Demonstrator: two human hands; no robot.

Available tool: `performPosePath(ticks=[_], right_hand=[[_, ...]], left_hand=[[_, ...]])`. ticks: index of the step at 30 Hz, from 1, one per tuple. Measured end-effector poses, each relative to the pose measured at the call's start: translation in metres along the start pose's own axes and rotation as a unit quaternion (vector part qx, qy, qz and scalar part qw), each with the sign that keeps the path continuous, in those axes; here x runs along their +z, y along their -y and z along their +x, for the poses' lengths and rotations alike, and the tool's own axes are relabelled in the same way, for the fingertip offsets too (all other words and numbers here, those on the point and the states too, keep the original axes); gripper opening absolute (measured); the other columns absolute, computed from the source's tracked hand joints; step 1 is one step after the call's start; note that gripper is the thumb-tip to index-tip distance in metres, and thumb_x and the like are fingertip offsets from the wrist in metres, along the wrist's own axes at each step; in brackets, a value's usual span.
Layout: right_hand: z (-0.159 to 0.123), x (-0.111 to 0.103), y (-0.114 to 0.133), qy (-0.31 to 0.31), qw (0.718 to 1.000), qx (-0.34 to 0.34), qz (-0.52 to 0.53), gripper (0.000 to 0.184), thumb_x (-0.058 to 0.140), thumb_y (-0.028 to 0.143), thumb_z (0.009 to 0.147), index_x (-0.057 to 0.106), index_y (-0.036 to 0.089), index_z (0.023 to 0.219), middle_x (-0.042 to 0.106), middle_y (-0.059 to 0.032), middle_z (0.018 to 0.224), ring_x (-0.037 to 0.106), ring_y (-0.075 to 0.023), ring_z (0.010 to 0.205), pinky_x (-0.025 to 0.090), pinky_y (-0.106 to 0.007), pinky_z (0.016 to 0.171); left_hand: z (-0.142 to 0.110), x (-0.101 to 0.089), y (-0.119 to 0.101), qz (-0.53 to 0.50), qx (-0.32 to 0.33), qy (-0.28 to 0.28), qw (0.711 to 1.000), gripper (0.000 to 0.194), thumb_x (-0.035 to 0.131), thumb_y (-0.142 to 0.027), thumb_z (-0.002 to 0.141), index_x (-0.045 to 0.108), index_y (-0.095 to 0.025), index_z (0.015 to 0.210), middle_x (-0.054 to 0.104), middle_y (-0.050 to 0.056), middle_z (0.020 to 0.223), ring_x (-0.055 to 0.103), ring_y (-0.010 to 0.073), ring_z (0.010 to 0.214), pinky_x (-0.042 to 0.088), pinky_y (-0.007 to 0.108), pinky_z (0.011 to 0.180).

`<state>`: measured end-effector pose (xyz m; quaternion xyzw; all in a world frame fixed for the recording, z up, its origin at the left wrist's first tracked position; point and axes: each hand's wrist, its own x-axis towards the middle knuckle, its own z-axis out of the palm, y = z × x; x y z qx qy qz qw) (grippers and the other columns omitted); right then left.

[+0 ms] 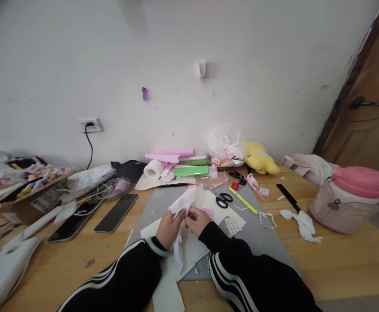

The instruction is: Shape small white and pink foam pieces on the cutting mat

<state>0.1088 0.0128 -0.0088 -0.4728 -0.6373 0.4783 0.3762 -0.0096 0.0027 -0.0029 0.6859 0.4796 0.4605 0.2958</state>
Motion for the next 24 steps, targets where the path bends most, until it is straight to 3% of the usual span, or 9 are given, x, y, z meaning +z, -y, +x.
performPosePath(ticks=[5,15,20,24], right_hand=[[0.002,-0.001,-0.007,-0.042,0.995,-0.033,-0.084,0.01,0.043,0.017,0.064,0.039,0.018,0.055,0.042,0.0065,0.044,0.037,-0.0059,0.039,0.03,-0.018,0.04],[0.001,-0.008,-0.003,-0.092,0.967,-0.082,-0.222,0.009,0.045,0.019,0.063,0.042,0.018,0.055,0.043,0.0048,0.049,0.04,-0.0077,0.046,0.031,-0.019,0.049],[0.003,-0.013,-0.006,-0.09,0.97,-0.069,-0.215,0.006,0.046,0.019,0.063,0.044,0.018,0.058,0.044,0.0046,0.049,0.04,-0.0083,0.047,0.032,-0.021,0.05],[0.002,-0.005,-0.007,-0.052,0.987,-0.073,-0.133,0.006,0.045,0.018,0.064,0.043,0.018,0.059,0.043,0.0055,0.048,0.04,-0.0075,0.045,0.033,-0.02,0.047]], left_hand=[[0.0,0.001,-0.001,-0.024,0.012,0.005,1.0,0.028,0.043,-0.031,0.08,0.06,-0.013,0.094,0.066,0.007,0.09,0.058,0.0198,0.086,0.042,0.028,0.078],[0.0,0.001,0.002,-0.012,0.006,-0.02,1.0,0.029,0.044,-0.03,0.079,0.058,-0.013,0.097,0.065,0.008,0.094,0.056,0.0209,0.093,0.04,0.031,0.082],[-0.001,0.0,0.001,-0.023,0.01,-0.03,0.999,0.029,0.043,-0.03,0.08,0.057,-0.013,0.098,0.063,0.009,0.097,0.055,0.0203,0.094,0.039,0.031,0.083],[0.0,0.0,0.003,-0.028,0.011,-0.023,0.999,0.029,0.044,-0.03,0.079,0.057,-0.013,0.099,0.064,0.009,0.096,0.056,0.0203,0.092,0.04,0.031,0.083]])
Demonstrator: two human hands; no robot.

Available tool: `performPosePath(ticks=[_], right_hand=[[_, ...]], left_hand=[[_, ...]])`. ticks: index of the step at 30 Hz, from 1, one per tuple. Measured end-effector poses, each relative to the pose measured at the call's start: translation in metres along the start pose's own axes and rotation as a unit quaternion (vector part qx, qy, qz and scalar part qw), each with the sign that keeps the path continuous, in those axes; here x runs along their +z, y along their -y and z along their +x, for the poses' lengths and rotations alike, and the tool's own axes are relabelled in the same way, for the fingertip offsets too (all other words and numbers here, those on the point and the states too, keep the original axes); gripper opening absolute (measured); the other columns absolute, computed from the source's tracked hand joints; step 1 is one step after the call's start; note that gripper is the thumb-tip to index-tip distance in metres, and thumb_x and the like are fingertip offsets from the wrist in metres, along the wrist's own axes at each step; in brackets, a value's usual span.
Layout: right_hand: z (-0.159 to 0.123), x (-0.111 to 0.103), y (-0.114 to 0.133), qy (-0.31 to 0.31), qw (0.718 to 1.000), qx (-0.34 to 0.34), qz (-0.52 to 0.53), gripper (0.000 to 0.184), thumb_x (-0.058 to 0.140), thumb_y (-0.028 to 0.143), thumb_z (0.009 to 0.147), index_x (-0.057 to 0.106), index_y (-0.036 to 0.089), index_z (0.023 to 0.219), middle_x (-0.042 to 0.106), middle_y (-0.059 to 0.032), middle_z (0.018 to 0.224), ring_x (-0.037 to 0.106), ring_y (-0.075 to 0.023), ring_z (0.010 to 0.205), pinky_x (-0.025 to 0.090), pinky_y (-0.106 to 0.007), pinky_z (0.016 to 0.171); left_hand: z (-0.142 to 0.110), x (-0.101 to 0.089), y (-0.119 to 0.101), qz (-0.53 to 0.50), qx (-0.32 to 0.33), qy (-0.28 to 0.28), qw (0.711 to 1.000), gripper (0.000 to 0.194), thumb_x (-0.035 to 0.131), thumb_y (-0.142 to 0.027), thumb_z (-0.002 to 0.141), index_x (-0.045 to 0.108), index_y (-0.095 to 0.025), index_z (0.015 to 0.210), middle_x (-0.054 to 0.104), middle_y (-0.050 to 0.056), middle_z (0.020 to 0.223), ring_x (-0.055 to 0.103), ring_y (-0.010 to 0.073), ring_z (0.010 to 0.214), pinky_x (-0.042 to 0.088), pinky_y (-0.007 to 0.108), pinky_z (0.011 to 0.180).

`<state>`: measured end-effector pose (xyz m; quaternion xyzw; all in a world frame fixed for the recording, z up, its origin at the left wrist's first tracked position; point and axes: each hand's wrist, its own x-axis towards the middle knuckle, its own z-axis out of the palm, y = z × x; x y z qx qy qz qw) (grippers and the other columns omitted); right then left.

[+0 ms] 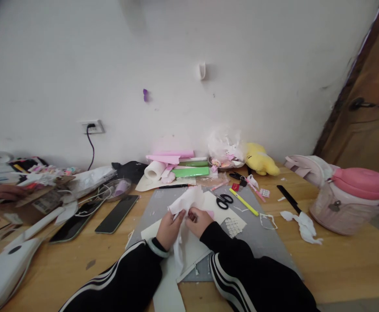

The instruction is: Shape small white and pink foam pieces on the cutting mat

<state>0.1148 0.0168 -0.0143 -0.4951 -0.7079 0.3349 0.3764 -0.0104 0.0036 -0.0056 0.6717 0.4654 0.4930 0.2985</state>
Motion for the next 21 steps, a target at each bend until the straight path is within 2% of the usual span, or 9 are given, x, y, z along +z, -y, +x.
performPosePath(ticks=[3,8,13,21], right_hand=[[-0.0012,0.0042,0.0014,0.021,0.999,0.015,0.048,0.009,0.043,0.019,0.066,0.041,0.018,0.058,0.044,0.0057,0.046,0.04,-0.0074,0.043,0.032,-0.019,0.044],[0.0001,0.0046,-0.0007,0.02,0.999,0.021,0.033,0.013,0.041,0.018,0.066,0.036,0.019,0.054,0.044,0.0058,0.044,0.038,-0.0065,0.039,0.031,-0.019,0.041],[0.0018,0.0047,-0.0063,0.006,0.999,0.012,0.037,0.008,0.041,0.018,0.065,0.041,0.019,0.057,0.044,0.0056,0.045,0.039,-0.0072,0.04,0.032,-0.019,0.042],[0.0027,-0.001,-0.0038,-0.022,1.0,0.02,-0.004,0.005,0.043,0.018,0.063,0.043,0.018,0.057,0.045,0.0043,0.047,0.042,-0.009,0.045,0.035,-0.021,0.048]], left_hand=[[0.0004,0.0001,0.0017,0.006,0.001,0.016,1.0,0.029,0.043,-0.03,0.079,0.058,-0.013,0.097,0.065,0.008,0.093,0.057,0.0205,0.091,0.041,0.03,0.081],[0.0006,0.0002,0.0015,0.02,0.001,0.033,0.999,0.028,0.043,-0.031,0.079,0.061,-0.014,0.092,0.066,0.008,0.09,0.058,0.0209,0.087,0.041,0.03,0.08],[0.0012,0.0004,0.0007,0.022,0.002,0.018,1.0,0.027,0.043,-0.029,0.08,0.058,-0.013,0.095,0.064,0.01,0.095,0.056,0.021,0.092,0.04,0.031,0.081],[0.0004,-0.0006,0.0028,0.042,-0.005,0.011,0.999,0.029,0.042,-0.031,0.08,0.056,-0.011,0.096,0.065,0.013,0.089,0.059,0.0217,0.086,0.042,0.031,0.078]])
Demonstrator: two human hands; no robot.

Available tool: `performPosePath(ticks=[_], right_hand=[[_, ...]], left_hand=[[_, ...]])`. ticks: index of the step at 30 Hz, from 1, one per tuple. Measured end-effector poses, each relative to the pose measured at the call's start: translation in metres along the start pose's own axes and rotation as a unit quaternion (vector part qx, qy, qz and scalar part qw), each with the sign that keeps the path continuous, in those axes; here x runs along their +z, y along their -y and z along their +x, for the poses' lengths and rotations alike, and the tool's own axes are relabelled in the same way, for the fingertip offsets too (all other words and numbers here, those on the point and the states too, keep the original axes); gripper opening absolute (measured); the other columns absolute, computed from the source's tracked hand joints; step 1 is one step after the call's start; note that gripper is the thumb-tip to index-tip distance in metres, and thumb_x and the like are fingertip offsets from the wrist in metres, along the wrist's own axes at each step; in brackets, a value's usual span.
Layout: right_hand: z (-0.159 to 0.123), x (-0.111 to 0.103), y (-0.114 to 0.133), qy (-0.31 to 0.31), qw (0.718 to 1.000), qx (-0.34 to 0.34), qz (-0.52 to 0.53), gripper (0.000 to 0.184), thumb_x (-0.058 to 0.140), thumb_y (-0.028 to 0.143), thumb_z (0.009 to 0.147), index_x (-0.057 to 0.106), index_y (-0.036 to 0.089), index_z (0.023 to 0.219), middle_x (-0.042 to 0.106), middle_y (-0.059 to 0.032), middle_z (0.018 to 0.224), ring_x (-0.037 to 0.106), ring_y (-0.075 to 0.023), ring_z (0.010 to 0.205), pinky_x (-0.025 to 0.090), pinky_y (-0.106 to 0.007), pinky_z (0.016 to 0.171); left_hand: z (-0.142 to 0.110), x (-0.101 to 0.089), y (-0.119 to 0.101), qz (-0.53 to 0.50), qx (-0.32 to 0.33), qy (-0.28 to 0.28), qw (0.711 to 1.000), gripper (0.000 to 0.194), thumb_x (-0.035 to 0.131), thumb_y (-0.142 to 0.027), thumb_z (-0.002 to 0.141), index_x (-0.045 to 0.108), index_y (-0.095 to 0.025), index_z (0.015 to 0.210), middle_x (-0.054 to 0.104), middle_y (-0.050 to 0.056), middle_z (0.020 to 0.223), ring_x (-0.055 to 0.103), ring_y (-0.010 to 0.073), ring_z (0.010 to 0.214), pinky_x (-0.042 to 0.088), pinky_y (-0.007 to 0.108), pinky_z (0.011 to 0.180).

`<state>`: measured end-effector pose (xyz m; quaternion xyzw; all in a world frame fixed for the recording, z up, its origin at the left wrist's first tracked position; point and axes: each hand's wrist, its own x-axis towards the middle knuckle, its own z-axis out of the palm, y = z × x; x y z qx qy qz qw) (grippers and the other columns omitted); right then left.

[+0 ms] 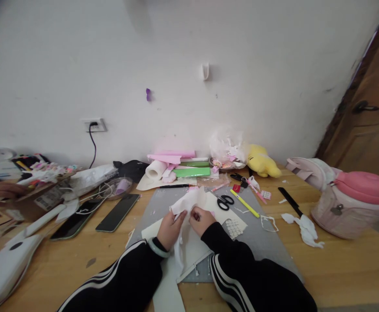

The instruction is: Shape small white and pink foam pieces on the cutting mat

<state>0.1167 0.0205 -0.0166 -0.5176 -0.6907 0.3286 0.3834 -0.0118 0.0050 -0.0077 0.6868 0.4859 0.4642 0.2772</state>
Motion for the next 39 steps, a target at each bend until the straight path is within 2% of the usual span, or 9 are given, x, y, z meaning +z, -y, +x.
performPosePath(ticks=[8,16,21,25,31,39], right_hand=[[0.0,0.0056,-0.002,0.038,0.993,0.014,0.107,0.006,0.042,0.021,0.064,0.042,0.018,0.059,0.045,0.0047,0.047,0.041,-0.0076,0.041,0.032,-0.019,0.04],[-0.0007,0.0028,0.0005,0.022,0.998,-0.003,0.05,0.009,0.043,0.017,0.062,0.039,0.018,0.054,0.042,0.0054,0.044,0.037,-0.007,0.041,0.031,-0.019,0.04],[-0.0021,0.0033,0.0045,0.032,0.996,0.008,0.088,0.009,0.046,0.021,0.063,0.042,0.018,0.056,0.042,0.0054,0.046,0.037,-0.0062,0.041,0.03,-0.019,0.039],[-0.0019,0.0028,0.0059,0.044,0.992,0.035,0.115,0.013,0.045,0.022,0.065,0.041,0.018,0.053,0.043,0.0056,0.045,0.036,-0.0054,0.038,0.029,-0.018,0.037],[-0.0014,0.0049,0.003,0.05,0.99,0.036,0.129,0.007,0.045,0.022,0.065,0.045,0.017,0.059,0.044,0.0055,0.046,0.039,-0.0063,0.039,0.03,-0.018,0.036],[0.0001,0.0062,-0.0017,0.048,0.993,0.027,0.106,0.008,0.044,0.022,0.066,0.045,0.018,0.059,0.044,0.0053,0.046,0.04,-0.0071,0.04,0.031,-0.019,0.039]], left_hand=[[0.0002,0.0014,0.0025,-0.008,0.008,-0.001,1.0,0.028,0.042,-0.03,0.08,0.057,-0.011,0.095,0.065,0.01,0.089,0.058,0.02,0.086,0.041,0.03,0.079],[0.0007,0.0011,0.0026,-0.001,-0.002,0.002,1.0,0.029,0.042,-0.03,0.08,0.056,-0.009,0.095,0.065,0.013,0.089,0.059,0.0214,0.085,0.041,0.031,0.078],[0.0006,0.002,0.0042,-0.024,0.007,0.0,1.0,0.028,0.043,-0.029,0.079,0.057,-0.011,0.095,0.064,0.011,0.093,0.057,0.0215,0.091,0.041,0.031,0.08],[0.0007,0.0018,0.0041,-0.01,0.01,0.005,1.0,0.027,0.043,-0.03,0.079,0.059,-0.011,0.092,0.065,0.01,0.088,0.058,0.0212,0.088,0.041,0.03,0.079],[0.0003,0.0014,0.0023,-0.001,0.001,0.003,1.0,0.028,0.042,-0.03,0.08,0.058,-0.011,0.093,0.066,0.009,0.083,0.059,0.0197,0.082,0.042,0.029,0.077],[-0.0002,0.0017,0.0028,-0.004,0.007,-0.003,1.0,0.025,0.043,-0.026,0.079,0.057,-0.012,0.093,0.066,0.01,0.086,0.059,0.0201,0.082,0.042,0.031,0.077]])
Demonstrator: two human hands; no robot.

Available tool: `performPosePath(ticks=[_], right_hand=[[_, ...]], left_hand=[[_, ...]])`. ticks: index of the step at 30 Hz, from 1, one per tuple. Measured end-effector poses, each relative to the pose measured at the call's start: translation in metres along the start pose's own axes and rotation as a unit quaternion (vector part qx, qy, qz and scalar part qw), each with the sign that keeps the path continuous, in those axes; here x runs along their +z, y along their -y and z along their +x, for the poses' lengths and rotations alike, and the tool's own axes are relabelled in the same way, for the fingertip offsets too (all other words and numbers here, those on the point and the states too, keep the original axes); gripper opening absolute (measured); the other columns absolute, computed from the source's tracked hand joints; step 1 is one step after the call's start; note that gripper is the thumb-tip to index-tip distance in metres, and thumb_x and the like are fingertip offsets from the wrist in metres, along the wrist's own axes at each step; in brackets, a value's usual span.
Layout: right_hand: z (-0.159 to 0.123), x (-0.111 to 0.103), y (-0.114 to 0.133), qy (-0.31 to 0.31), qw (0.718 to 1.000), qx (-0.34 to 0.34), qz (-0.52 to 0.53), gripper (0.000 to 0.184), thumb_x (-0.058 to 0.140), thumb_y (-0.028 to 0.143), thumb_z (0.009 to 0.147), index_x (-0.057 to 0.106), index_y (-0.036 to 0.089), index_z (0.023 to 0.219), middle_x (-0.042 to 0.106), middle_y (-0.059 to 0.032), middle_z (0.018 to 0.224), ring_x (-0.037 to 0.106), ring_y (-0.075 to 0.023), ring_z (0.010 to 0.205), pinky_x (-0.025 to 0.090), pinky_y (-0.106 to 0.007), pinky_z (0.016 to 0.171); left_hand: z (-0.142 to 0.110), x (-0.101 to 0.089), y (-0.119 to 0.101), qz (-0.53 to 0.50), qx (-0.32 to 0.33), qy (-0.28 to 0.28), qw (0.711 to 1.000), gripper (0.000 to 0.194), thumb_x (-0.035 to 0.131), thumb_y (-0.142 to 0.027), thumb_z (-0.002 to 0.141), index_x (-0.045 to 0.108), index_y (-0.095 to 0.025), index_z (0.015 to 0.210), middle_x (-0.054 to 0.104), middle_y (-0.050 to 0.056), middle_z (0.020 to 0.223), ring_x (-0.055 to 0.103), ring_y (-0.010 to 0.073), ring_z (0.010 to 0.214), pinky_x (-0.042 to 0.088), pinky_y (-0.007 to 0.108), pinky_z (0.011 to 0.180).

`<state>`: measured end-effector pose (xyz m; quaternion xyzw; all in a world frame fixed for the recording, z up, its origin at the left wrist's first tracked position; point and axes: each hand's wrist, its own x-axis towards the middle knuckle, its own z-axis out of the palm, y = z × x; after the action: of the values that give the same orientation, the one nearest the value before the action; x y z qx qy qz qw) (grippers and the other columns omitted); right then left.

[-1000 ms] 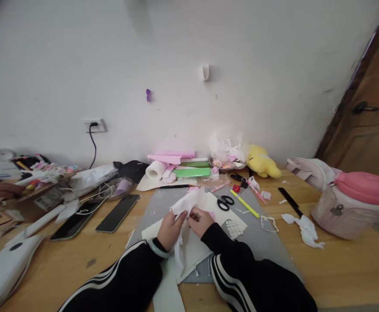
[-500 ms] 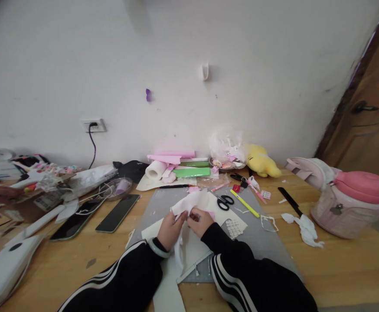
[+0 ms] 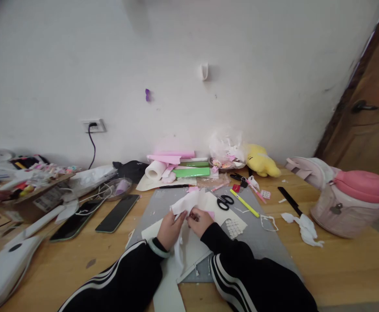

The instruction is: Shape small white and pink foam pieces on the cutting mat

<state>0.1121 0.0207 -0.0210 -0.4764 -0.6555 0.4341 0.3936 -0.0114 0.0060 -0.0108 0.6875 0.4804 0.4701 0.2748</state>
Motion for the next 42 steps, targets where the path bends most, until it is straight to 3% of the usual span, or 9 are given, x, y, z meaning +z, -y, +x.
performPosePath(ticks=[10,33,39,42], right_hand=[[-0.001,-0.003,0.007,-0.025,0.996,-0.018,-0.083,0.013,0.043,0.018,0.064,0.036,0.019,0.052,0.041,0.0057,0.044,0.038,-0.0073,0.041,0.031,-0.019,0.042],[-0.007,-0.011,0.017,-0.053,0.966,-0.024,-0.254,0.008,0.043,0.018,0.065,0.043,0.018,0.058,0.046,0.0016,0.053,0.042,-0.0108,0.052,0.031,-0.022,0.054],[-0.005,-0.019,0.016,-0.075,0.963,-0.023,-0.256,0.009,0.043,0.017,0.065,0.043,0.018,0.056,0.042,0.0035,0.05,0.04,-0.0099,0.051,0.029,-0.021,0.051],[-0.005,-0.015,0.014,-0.066,0.976,-0.031,-0.205,0.009,0.044,0.016,0.064,0.043,0.018,0.056,0.044,0.0038,0.05,0.041,-0.0091,0.049,0.032,-0.021,0.051]], left_hand=[[0.0,0.0,0.001,-0.004,0.004,0.005,1.0,0.026,0.045,-0.028,0.079,0.059,-0.013,0.095,0.065,0.01,0.092,0.057,0.021,0.091,0.041,0.031,0.081],[-0.001,-0.001,-0.003,0.019,0.008,0.01,1.0,0.026,0.043,-0.027,0.079,0.057,-0.013,0.095,0.065,0.01,0.09,0.057,0.0213,0.09,0.042,0.031,0.079],[-0.002,-0.001,-0.003,-0.01,0.002,-0.014,1.0,0.027,0.042,-0.028,0.08,0.054,-0.013,0.099,0.064,0.011,0.096,0.057,0.0205,0.092,0.041,0.031,0.08],[-0.001,-0.001,-0.005,-0.021,-0.003,-0.016,1.0,0.026,0.042,-0.029,0.08,0.055,-0.013,0.097,0.064,0.01,0.094,0.057,0.0199,0.091,0.042,0.03,0.079]])
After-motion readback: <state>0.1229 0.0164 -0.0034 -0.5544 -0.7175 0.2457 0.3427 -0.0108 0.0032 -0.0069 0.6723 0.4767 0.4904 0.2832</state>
